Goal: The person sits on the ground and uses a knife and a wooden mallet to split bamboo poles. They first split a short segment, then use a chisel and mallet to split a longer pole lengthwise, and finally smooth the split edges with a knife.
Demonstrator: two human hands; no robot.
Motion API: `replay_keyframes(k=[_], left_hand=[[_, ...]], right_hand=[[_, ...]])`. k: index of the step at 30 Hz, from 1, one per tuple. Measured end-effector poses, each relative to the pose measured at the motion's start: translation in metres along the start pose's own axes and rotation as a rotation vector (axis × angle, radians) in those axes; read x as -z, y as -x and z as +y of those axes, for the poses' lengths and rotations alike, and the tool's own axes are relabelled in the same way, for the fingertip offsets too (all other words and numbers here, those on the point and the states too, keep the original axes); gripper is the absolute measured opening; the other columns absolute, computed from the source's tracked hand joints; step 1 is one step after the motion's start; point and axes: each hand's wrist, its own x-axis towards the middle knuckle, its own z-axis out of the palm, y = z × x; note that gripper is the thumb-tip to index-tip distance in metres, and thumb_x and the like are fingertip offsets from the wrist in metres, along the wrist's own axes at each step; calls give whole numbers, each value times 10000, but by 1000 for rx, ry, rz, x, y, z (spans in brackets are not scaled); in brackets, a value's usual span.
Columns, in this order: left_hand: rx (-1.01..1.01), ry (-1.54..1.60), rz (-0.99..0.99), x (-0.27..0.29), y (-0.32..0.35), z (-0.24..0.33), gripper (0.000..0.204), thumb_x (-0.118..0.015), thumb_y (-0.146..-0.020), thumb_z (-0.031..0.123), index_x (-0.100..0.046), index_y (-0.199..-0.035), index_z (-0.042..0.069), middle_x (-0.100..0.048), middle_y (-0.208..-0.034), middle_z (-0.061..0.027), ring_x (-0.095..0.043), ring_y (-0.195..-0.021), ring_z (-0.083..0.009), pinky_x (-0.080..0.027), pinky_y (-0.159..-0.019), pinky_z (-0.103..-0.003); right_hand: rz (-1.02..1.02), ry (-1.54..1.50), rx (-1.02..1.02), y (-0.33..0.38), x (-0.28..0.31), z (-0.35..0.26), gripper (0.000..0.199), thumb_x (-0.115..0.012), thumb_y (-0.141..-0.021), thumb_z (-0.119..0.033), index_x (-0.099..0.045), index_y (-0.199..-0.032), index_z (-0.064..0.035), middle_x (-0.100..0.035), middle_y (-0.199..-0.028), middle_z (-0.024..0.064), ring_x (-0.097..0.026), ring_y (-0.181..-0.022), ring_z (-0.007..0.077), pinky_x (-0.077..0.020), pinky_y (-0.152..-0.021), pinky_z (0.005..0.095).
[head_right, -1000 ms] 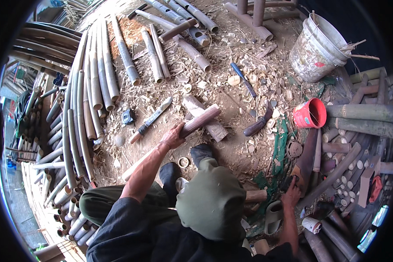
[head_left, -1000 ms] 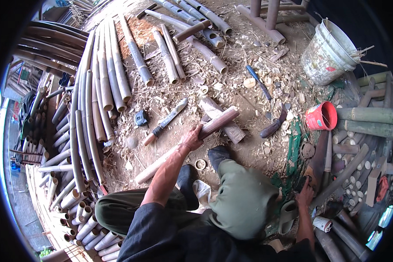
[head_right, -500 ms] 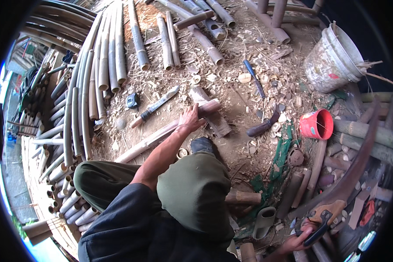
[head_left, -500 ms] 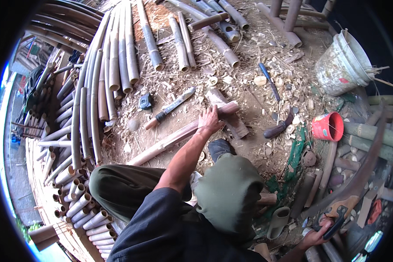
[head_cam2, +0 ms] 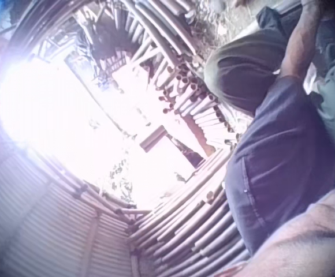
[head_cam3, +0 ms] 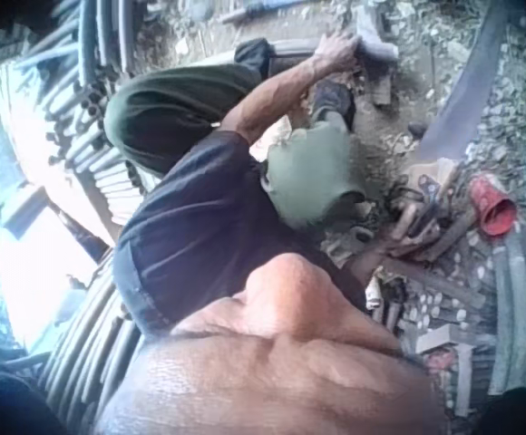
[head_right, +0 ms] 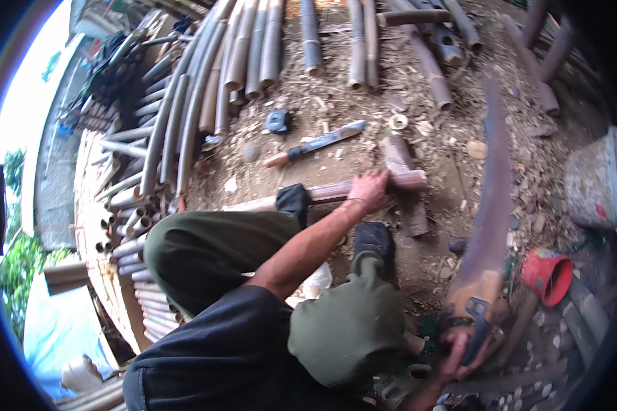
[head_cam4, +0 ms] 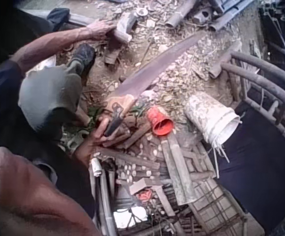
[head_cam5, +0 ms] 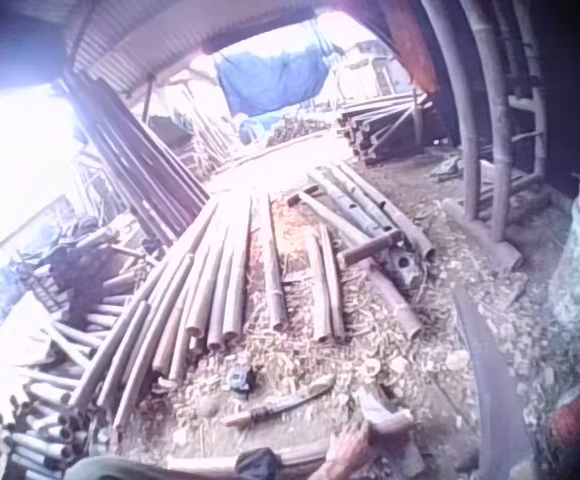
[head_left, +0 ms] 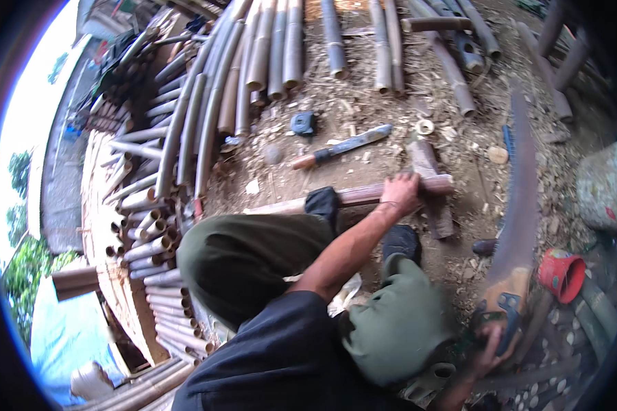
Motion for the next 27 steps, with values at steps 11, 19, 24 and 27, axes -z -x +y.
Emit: replay_keyframes(k=[11,19,24,27], left_hand=[[180,131,-45,18,-34,22,896,-471,-811,766,-515,-1063,-93,-673,-897,-310,-675,-889,-433,-514,-784,-488],[194,63,-72,15,-37,19,805,-455,-812,768,-575,-1061,11,-685,-871,-275,-684,-841,-409,-521,-735,-493],[198,46,-54,20,-35,20,811,-452,-802,786,-593,-1031,20,-687,-865,-272,-682,-857,-412,-524,-740,-486],[190,47,-38,16,-36,24,825,-469,-789,790,-605,-1004,5,-689,-878,-266,-686,-858,-404,-530,-753,-479]], right_hand=[[-341,474,209,-15,-18,41,618,-629,-705,-83,-529,-1280,121,-698,-1017,205,-700,-715,187,-551,-653,302],[-380,473,109,17,-7,41,637,-584,-665,-81,-550,-1276,97,-701,-877,166,-678,-650,166,-542,-641,303],[-398,584,238,10,-11,47,611,-611,-695,-88,-541,-1273,96,-661,-780,159,-675,-608,250,-537,-589,331],[-354,551,297,-53,-76,80,569,-633,-740,-85,-542,-1275,87,-681,-896,198,-691,-681,255,-539,-634,329]])
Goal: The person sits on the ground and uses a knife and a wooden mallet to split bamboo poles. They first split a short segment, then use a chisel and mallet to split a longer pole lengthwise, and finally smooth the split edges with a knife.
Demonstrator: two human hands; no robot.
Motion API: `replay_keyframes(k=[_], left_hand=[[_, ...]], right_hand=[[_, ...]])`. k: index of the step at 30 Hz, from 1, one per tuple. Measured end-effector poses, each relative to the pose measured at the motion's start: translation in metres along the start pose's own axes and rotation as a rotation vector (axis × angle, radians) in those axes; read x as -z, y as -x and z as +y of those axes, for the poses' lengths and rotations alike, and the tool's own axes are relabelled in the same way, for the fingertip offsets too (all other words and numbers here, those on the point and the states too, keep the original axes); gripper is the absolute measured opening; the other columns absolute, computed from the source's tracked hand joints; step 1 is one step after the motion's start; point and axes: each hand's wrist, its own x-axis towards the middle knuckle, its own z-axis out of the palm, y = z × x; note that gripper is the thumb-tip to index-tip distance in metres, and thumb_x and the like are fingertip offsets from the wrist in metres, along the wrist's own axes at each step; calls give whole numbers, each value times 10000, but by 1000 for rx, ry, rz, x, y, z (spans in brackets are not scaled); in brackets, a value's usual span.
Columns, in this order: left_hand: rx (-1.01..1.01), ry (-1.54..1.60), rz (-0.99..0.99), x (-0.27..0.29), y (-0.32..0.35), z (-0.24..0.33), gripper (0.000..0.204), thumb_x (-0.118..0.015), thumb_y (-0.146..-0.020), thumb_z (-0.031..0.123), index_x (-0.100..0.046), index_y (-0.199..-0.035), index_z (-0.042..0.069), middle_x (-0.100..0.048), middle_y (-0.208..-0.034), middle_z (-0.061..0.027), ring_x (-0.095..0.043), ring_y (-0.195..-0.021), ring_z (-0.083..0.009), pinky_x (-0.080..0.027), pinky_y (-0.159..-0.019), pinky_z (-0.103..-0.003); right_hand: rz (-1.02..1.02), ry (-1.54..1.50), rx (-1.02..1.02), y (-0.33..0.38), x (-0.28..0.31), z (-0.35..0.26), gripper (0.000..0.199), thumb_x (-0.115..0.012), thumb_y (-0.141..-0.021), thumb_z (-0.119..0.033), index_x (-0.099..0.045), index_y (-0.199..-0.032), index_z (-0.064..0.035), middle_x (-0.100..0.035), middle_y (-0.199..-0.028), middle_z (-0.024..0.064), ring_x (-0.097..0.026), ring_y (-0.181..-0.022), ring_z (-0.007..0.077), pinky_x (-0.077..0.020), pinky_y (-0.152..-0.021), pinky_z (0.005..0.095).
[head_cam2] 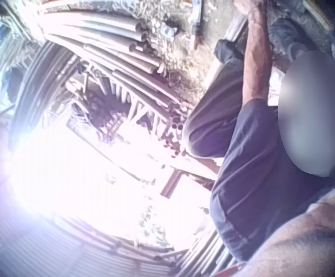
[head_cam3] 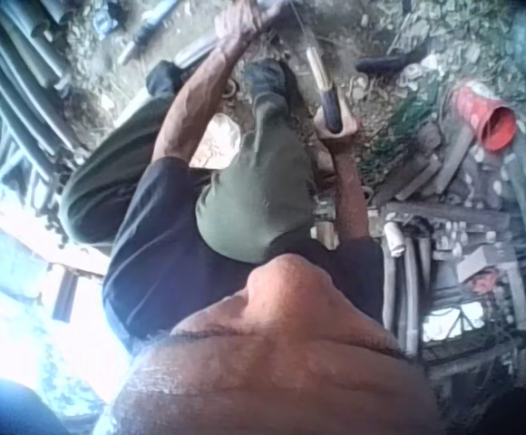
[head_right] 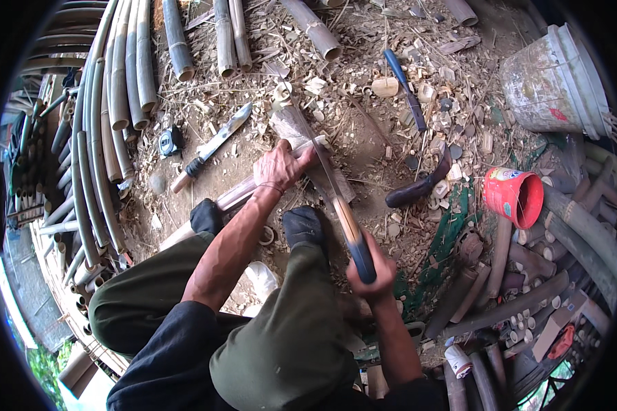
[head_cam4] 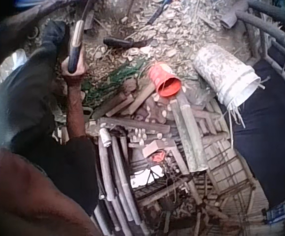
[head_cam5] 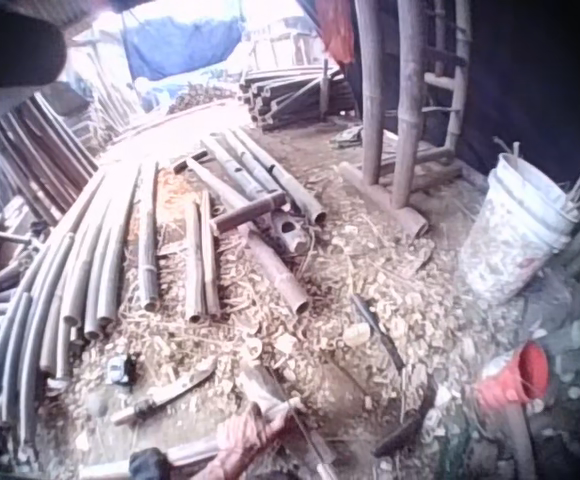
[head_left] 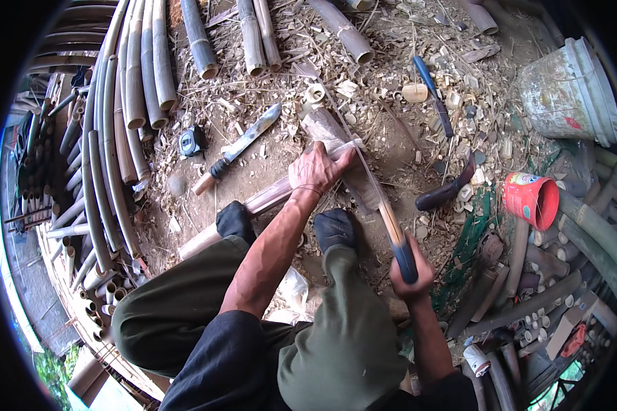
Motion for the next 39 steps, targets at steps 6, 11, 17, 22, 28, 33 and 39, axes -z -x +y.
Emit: replay_keyframes(k=[6,11,17,22,28,33,39], left_hand=[[-9,18,-11,0,-4,-5,820,-478,-790,783,-608,-990,-2,-685,-888,-275,-687,-860,-397,-531,-757,-475],[16,-13,-11,2,2,2,781,-467,-818,764,-604,-987,13,-684,-882,-274,-682,-875,-406,-527,-774,-484],[8,-6,-5,-3,-3,-8,739,-417,-872,727,-619,-991,26,-685,-858,-276,-681,-859,-420,-523,-762,-492],[16,41,14,-2,0,-1,648,-385,-927,619,-608,-995,14,-681,-872,-288,-680,-853,-427,-524,-773,-499],[28,62,37,-8,0,2,590,-382,-941,566,-597,-1034,25,-683,-864,-280,-677,-847,-430,-514,-786,-504],[39,158,89,-4,6,-9,587,-401,-954,553,-576,-1089,9,-671,-969,-247,-647,-956,-376,-478,-883,-469],[615,1754,440,-12,63,-65,522,-655,-899,451,-563,-1023,-48,-569,-886,-118,-558,-781,-228,-497,-736,-376]], right_hand=[[-24,15,-83,94,44,10,630,-651,-709,-136,-540,-1292,75,-702,-989,208,-709,-693,265,-557,-638,341],[-65,-8,-160,106,55,4,651,-664,-708,-174,-534,-1286,96,-700,-1041,208,-718,-723,269,-562,-677,340],[44,-156,-41,-31,-23,-6,523,-640,-770,-71,-551,-1258,97,-691,-967,188,-680,-682,274,-531,-634,328],[-67,-20,-132,122,69,-15,632,-687,-714,-146,-544,-1281,93,-706,-998,208,-704,-680,262,-541,-602,332],[79,-46,6,-21,-21,8,565,-651,-755,-39,-535,-1295,81,-694,-983,218,-716,-786,263,-561,-709,337],[178,-230,93,-75,2,-46,530,-616,-801,-22,-516,-1310,88,-656,-968,168,-658,-782,201,-525,-695,311],[243,-431,0,-10,82,-71,575,-507,-848,-32,-392,-1392,113,-518,-661,27,-469,-549,87,-443,-521,250]])
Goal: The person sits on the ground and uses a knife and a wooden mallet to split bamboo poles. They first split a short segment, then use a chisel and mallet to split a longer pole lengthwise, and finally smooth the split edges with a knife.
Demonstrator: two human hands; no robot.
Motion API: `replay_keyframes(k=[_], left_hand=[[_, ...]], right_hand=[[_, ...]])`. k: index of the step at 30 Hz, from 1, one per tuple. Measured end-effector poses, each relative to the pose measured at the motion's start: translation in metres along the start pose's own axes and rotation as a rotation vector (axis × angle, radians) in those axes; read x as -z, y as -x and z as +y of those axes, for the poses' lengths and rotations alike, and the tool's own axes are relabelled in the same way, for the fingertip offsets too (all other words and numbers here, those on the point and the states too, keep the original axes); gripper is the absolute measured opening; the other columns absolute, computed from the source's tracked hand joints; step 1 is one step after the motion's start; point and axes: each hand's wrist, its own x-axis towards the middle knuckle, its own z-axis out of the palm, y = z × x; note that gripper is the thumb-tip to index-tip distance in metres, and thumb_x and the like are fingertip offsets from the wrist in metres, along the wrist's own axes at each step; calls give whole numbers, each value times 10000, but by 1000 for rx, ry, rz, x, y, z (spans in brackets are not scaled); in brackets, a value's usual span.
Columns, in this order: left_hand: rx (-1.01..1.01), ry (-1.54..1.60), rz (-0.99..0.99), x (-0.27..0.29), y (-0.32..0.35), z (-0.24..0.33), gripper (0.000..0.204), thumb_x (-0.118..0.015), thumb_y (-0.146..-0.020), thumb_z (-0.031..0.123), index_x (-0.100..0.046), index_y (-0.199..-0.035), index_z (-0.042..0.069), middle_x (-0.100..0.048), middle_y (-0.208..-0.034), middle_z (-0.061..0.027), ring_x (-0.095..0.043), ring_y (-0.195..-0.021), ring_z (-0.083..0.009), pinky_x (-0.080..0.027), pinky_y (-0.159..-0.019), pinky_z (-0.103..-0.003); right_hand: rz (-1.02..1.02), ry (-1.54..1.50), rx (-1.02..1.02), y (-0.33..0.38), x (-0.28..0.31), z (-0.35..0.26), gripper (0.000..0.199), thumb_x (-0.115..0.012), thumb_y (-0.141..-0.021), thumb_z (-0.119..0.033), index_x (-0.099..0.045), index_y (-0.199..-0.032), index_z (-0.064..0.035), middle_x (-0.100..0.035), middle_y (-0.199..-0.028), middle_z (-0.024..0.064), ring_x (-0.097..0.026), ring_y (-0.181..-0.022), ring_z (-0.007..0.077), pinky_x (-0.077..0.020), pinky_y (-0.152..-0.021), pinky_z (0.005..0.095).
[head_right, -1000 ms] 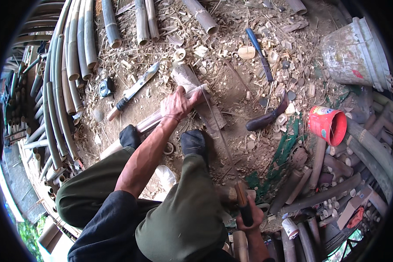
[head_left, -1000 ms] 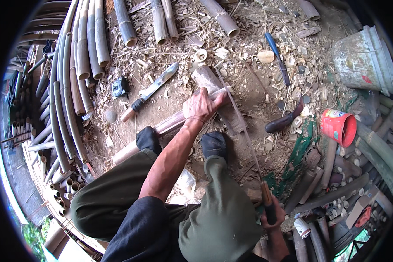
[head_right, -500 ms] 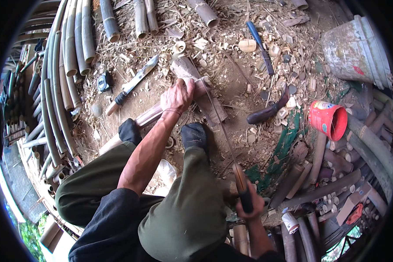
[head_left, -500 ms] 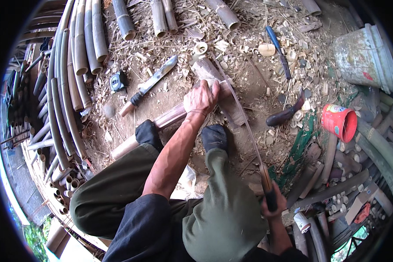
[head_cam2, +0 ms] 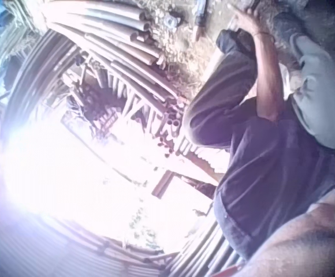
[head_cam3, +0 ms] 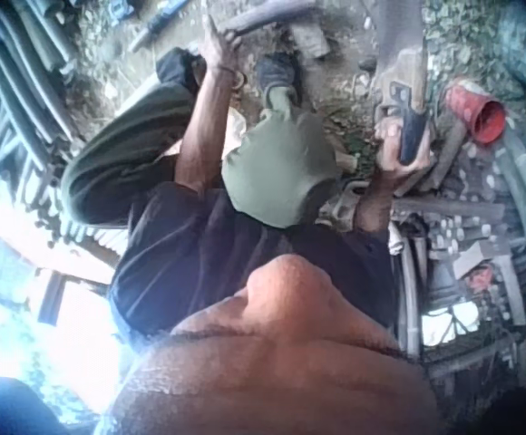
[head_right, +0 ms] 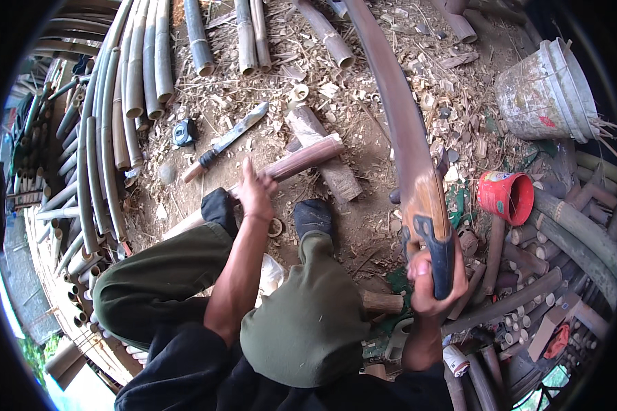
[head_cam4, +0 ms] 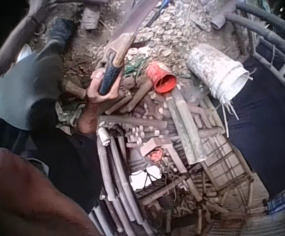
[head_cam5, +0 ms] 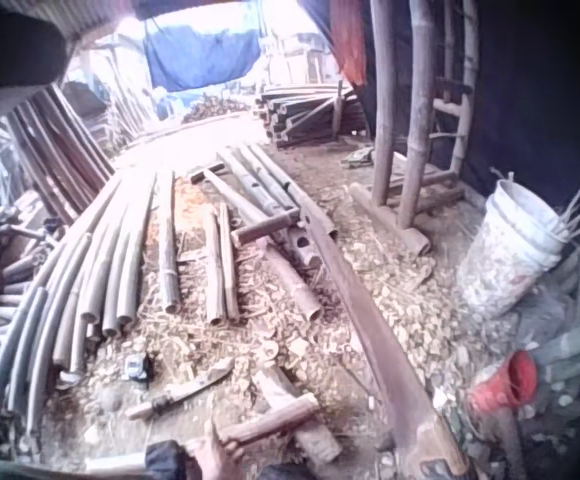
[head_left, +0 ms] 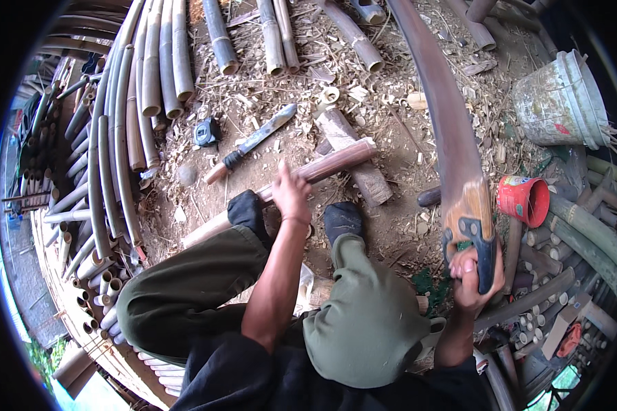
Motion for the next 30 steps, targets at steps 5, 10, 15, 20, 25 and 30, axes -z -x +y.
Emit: replay_keyframes(k=[5,10,15,20,25,30], left_hand=[[-32,-820,-252,21,8,27,586,-747,-810,405,-500,-1180,24,-570,-923,-63,-584,-768,-162,-537,-682,-321],[-1052,-1731,-423,-32,-18,-7,654,-773,-712,357,-490,-1200,26,-649,-1096,-187,-655,-937,-319,-543,-838,-427],[-633,-1895,-701,-63,-30,9,474,-747,-666,346,-586,-1030,90,-694,-929,-194,-678,-874,-375,-540,-786,-454],[-635,-1879,-691,-62,-31,7,436,-724,-656,296,-597,-1028,108,-696,-908,-183,-678,-866,-373,-539,-775,-458],[-598,-1888,-706,-66,-29,9,458,-718,-660,298,-600,-1057,103,-697,-944,-195,-677,-897,-378,-534,-799,-461],[-607,-1886,-705,-62,-33,7,480,-723,-641,296,-591,-1066,115,-696,-936,-188,-674,-890,-381,-532,-793,-463]], right_hand=[[24,339,-321,72,29,22,555,-609,-797,-132,-542,-1308,73,-683,-902,114,-656,-746,140,-527,-720,279],[-198,425,-146,100,29,29,619,-617,-722,-96,-542,-1322,35,-660,-747,82,-654,-644,124,-526,-648,273],[-209,370,-269,119,42,20,603,-613,-706,-109,-565,-1285,51,-663,-791,80,-637,-661,114,-516,-650,264],[-233,381,-308,122,55,6,646,-608,-662,-129,-566,-1281,50,-634,-725,55,-609,-575,132,-489,-586,270],[-316,511,-111,127,71,11,674,-603,-632,-102,-547,-1274,96,-581,-599,72,-614,-502,203,-496,-533,321],[-296,487,-160,130,75,11,663,-592,-623,-92,-555,-1254,107,-583,-605,90,-615,-500,222,-494,-528,343]])
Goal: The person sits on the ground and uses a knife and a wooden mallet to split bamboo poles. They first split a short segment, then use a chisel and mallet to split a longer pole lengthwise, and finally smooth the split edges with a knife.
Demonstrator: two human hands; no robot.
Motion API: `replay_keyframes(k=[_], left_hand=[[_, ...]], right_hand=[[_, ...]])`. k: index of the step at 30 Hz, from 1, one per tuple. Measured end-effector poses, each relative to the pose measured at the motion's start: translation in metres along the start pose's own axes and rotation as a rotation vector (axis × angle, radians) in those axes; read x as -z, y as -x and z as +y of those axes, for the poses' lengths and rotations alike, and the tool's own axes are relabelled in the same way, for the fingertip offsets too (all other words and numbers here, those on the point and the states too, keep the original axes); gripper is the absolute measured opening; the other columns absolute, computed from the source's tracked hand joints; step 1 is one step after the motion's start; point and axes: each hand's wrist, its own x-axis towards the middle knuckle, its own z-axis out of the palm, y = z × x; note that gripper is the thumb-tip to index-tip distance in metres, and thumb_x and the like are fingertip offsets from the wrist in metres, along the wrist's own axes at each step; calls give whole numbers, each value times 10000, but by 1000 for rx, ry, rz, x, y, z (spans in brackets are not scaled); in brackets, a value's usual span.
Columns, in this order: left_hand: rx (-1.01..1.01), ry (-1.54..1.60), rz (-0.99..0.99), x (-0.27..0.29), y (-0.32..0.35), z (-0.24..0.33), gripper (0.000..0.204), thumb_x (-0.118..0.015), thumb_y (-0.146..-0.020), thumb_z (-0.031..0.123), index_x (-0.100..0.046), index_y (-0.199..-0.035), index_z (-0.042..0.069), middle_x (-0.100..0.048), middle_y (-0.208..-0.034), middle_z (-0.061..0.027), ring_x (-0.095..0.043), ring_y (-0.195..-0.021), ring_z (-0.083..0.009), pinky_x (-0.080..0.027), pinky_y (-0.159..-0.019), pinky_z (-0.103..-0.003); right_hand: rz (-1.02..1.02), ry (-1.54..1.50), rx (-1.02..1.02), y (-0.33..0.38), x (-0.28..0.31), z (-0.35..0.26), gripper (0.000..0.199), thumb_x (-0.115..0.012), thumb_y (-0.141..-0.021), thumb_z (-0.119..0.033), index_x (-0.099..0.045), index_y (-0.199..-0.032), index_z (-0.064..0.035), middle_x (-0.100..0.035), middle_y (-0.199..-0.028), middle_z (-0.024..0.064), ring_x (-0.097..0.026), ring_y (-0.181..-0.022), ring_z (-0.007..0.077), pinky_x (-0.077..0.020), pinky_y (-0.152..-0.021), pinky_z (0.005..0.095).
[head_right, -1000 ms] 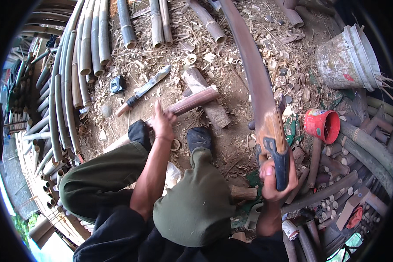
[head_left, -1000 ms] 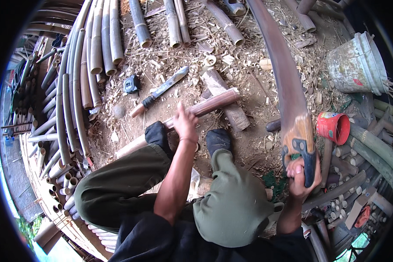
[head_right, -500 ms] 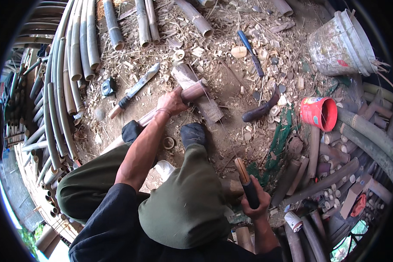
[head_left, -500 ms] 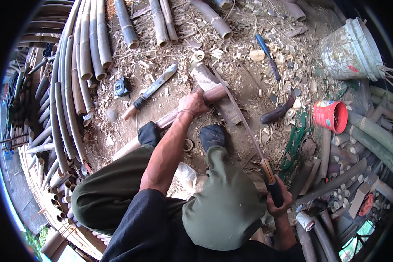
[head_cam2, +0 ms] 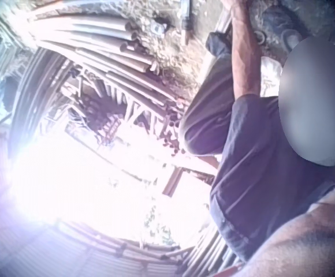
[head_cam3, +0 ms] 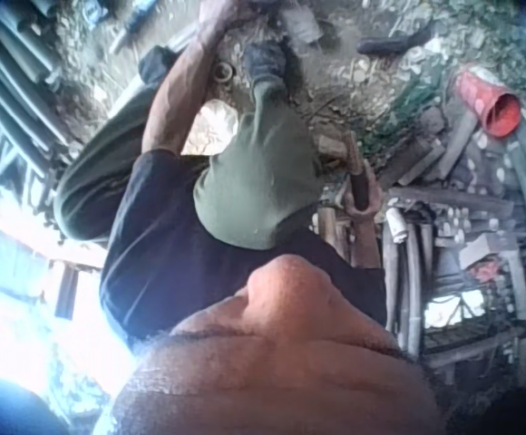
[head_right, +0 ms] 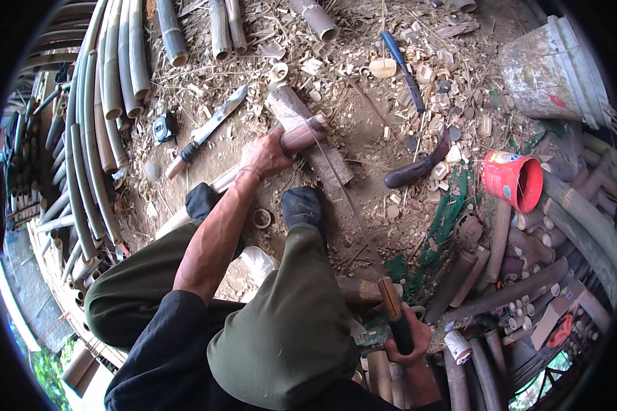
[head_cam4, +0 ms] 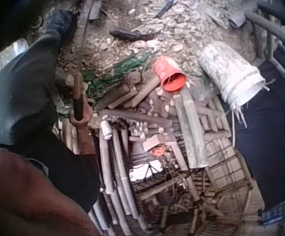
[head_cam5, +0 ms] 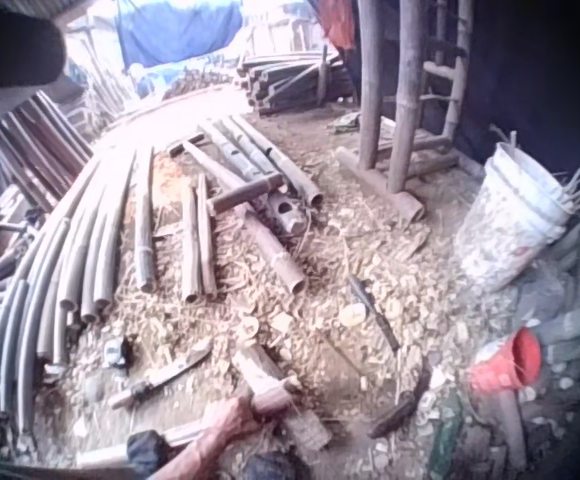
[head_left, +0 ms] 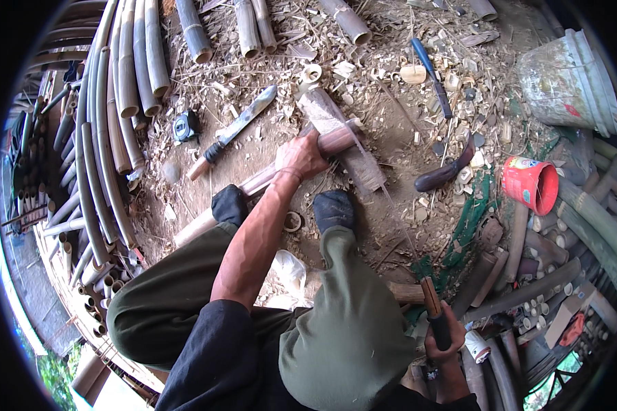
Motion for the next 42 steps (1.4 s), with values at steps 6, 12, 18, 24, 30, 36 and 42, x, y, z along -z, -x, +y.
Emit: replay_keyframes(k=[6,12,18,24,30,36,42], left_hand=[[26,-9,-13,2,-1,3,473,-733,-635,294,-598,-1052,117,-697,-938,-183,-674,-891,-384,-532,-796,-462],[32,-3,65,-5,-1,1,451,-739,-639,286,-600,-1033,117,-696,-925,-181,-674,-888,-384,-537,-785,-462],[96,-8,85,-16,1,9,463,-753,-653,294,-598,-1047,108,-695,-939,-191,-679,-904,-374,-545,-795,-464],[68,-56,236,-14,9,8,615,-794,-662,322,-552,-1176,86,-649,-1042,-178,-614,-1044,-357,-462,-970,-454],[450,1496,756,-51,81,-12,673,-773,-779,516,-518,-1132,3,-578,-989,-162,-566,-953,-305,-471,-848,-408],[1026,2139,854,-69,98,-170,766,-795,-742,524,-497,-1256,41,-600,-1168,-128,-613,-1034,-313,-531,-830,-506],[231,1874,1123,80,67,-167,509,-676,-716,85,-448,-1158,-24,-542,-893,-111,-556,-823,-222,-496,-719,-417]], right_hand=[[-8,21,-11,3,1,2,665,-590,-628,-104,-550,-1255,115,-587,-616,97,-613,-508,229,-490,-526,342],[-16,33,14,-3,-10,8,663,-612,-657,-133,-548,-1275,96,-624,-678,122,-632,-541,244,-513,-551,357],[105,-82,151,-150,-108,28,562,-649,-743,-57,-549,-1279,77,-682,-868,173,-699,-685,228,-548,-627,339],[222,-240,201,-191,-69,-55,556,-654,-780,-32,-524,-1307,87,-691,-951,175,-683,-766,226,-543,-702,359],[368,-573,262,-151,-2,-55,276,-533,-859,-84,-540,-1074,89,-522,-684,66,-478,-574,115,-393,-518,247],[525,-564,-104,-83,-10,19,217,-543,-871,-91,-533,-1024,63,-429,-670,0,-411,-566,86,-343,-504,244],[581,-504,-223,-34,-9,18,312,-510,-892,-43,-555,-1187,49,-464,-671,8,-423,-560,83,-356,-483,239]])
